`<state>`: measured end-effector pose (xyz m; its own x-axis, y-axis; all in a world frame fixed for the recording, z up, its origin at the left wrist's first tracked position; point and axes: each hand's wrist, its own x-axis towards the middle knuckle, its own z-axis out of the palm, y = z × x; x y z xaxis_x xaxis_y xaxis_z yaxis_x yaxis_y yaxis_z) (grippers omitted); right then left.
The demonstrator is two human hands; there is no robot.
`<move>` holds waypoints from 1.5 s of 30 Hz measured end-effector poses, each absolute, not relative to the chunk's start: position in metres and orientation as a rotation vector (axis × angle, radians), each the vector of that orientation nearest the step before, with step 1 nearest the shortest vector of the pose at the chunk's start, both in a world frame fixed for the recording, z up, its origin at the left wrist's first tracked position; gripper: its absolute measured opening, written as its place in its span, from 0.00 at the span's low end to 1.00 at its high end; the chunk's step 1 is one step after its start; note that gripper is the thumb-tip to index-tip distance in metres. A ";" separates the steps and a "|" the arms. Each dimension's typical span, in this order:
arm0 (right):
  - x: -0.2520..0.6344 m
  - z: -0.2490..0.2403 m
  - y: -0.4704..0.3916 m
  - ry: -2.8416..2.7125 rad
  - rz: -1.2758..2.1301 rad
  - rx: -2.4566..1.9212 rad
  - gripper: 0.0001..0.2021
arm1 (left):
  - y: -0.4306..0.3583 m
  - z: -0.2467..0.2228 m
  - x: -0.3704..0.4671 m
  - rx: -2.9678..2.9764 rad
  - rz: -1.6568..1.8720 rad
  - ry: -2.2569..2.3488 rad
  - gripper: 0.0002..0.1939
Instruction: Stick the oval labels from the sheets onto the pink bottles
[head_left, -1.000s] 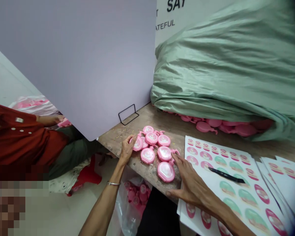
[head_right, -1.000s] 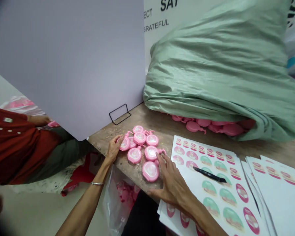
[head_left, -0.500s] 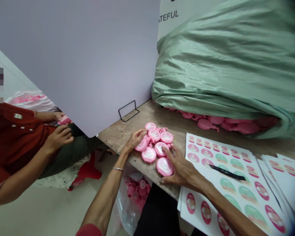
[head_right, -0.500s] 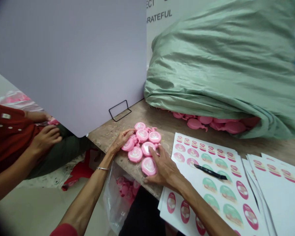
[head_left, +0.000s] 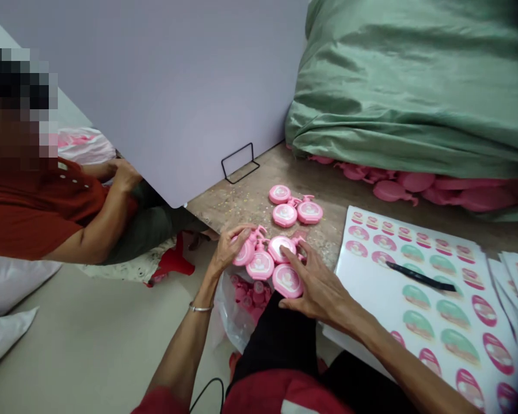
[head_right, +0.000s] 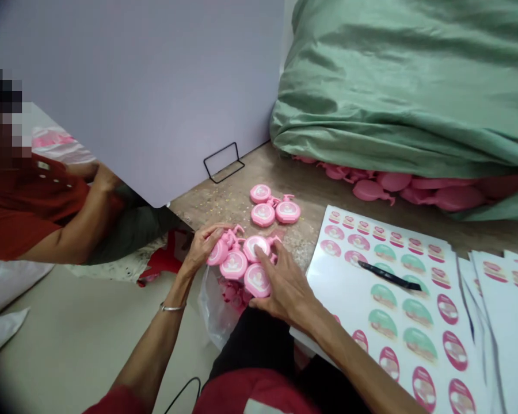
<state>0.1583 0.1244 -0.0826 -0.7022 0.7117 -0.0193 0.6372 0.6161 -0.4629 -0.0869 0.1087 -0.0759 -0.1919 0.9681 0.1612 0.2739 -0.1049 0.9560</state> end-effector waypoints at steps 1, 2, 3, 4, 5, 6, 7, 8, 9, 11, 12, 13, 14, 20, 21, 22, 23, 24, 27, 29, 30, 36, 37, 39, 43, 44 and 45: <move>0.155 -0.084 0.116 -2.671 0.633 -1.093 0.58 | 0.096 -0.078 -0.088 1.384 1.381 1.529 0.15; 0.152 -0.086 0.107 -2.671 0.591 -1.068 0.58 | 0.083 -0.082 -0.088 1.358 1.433 1.559 0.15; 0.147 -0.088 0.098 -2.671 0.541 -1.052 0.57 | 0.071 -0.087 -0.088 1.321 1.490 1.596 0.15; 0.142 -0.090 0.089 -2.674 0.484 -1.040 0.56 | 0.060 -0.094 -0.086 1.274 1.549 1.638 0.15; 0.136 -0.093 0.079 -2.677 0.416 -1.032 0.53 | 0.050 -0.103 -0.084 1.220 1.602 1.681 0.16; 0.130 -0.097 0.069 -2.683 0.343 -1.026 0.50 | 0.041 -0.114 -0.080 1.166 1.643 1.724 0.18; 0.124 -0.101 0.060 -2.697 0.273 -1.016 0.46 | 0.033 -0.126 -0.076 1.119 1.661 1.765 0.20; 0.119 -0.106 0.050 -2.724 0.212 -0.992 0.43 | 0.027 -0.138 -0.072 1.081 1.660 1.805 0.21; 0.115 -0.110 0.041 -2.760 0.167 -0.962 0.40 | 0.021 -0.150 -0.068 1.051 1.644 1.848 0.22; 0.113 -0.115 0.029 -2.836 0.154 -0.902 0.34 | 0.012 -0.168 -0.066 1.003 1.597 1.948 0.22; 0.115 -0.114 0.027 -2.866 0.188 -0.874 0.32 | 0.009 -0.173 -0.067 0.987 1.581 2.006 0.22; 0.119 -0.110 0.029 -2.879 0.246 -0.852 0.31 | 0.007 -0.173 -0.071 0.977 1.573 2.063 0.22; 0.125 -0.104 0.036 -2.876 0.325 -0.832 0.30 | 0.007 -0.170 -0.076 0.978 1.575 2.116 0.22; 0.157 -0.065 0.162 -2.581 0.410 -1.090 0.27 | 0.080 -0.107 -0.102 1.331 1.614 2.104 0.13; 0.158 -0.065 0.188 -2.526 0.337 -1.215 0.33 | 0.107 -0.098 -0.099 1.427 1.593 2.040 0.11; 0.156 -0.067 0.212 -2.484 0.288 -1.344 0.42 | 0.136 -0.092 -0.095 1.522 1.565 1.965 0.08; 0.152 -0.070 0.233 -2.469 0.289 -1.454 0.49 | 0.167 -0.089 -0.088 1.601 1.536 1.893 0.09; 0.146 -0.073 0.249 -2.463 0.314 -1.544 0.54 | 0.197 -0.087 -0.081 1.657 1.507 1.831 0.12; 0.125 -0.084 0.267 -2.509 0.432 -1.608 0.55 | 0.262 -0.088 -0.063 1.751 1.397 1.656 0.12; 0.113 -0.088 0.251 -2.539 0.469 -1.519 0.50 | 0.271 -0.092 -0.059 1.770 1.344 1.576 0.13; 0.109 -0.089 0.237 -2.548 0.468 -1.450 0.48 | 0.264 -0.093 -0.060 1.764 1.334 1.560 0.14; 0.092 -0.091 0.118 -2.599 0.360 -0.938 0.38 | 0.120 -0.099 -0.073 1.561 1.506 1.839 0.16; 0.089 -0.096 0.100 -2.608 0.291 -0.894 0.34 | 0.094 -0.106 -0.071 1.507 1.562 1.921 0.17; 0.082 -0.113 0.069 -2.595 0.098 -0.782 0.27 | 0.052 -0.128 -0.067 1.285 1.693 2.195 0.17; 0.081 -0.138 0.035 -2.577 -0.050 -0.632 0.20 | 0.014 -0.181 -0.059 1.202 1.631 2.227 0.20; 0.087 -0.137 0.032 -2.584 -0.046 -0.608 0.20 | 0.011 -0.188 -0.059 1.213 1.611 2.202 0.20; 0.095 -0.134 0.033 -2.583 -0.015 -0.618 0.20 | 0.010 -0.192 -0.060 1.217 1.602 2.186 0.19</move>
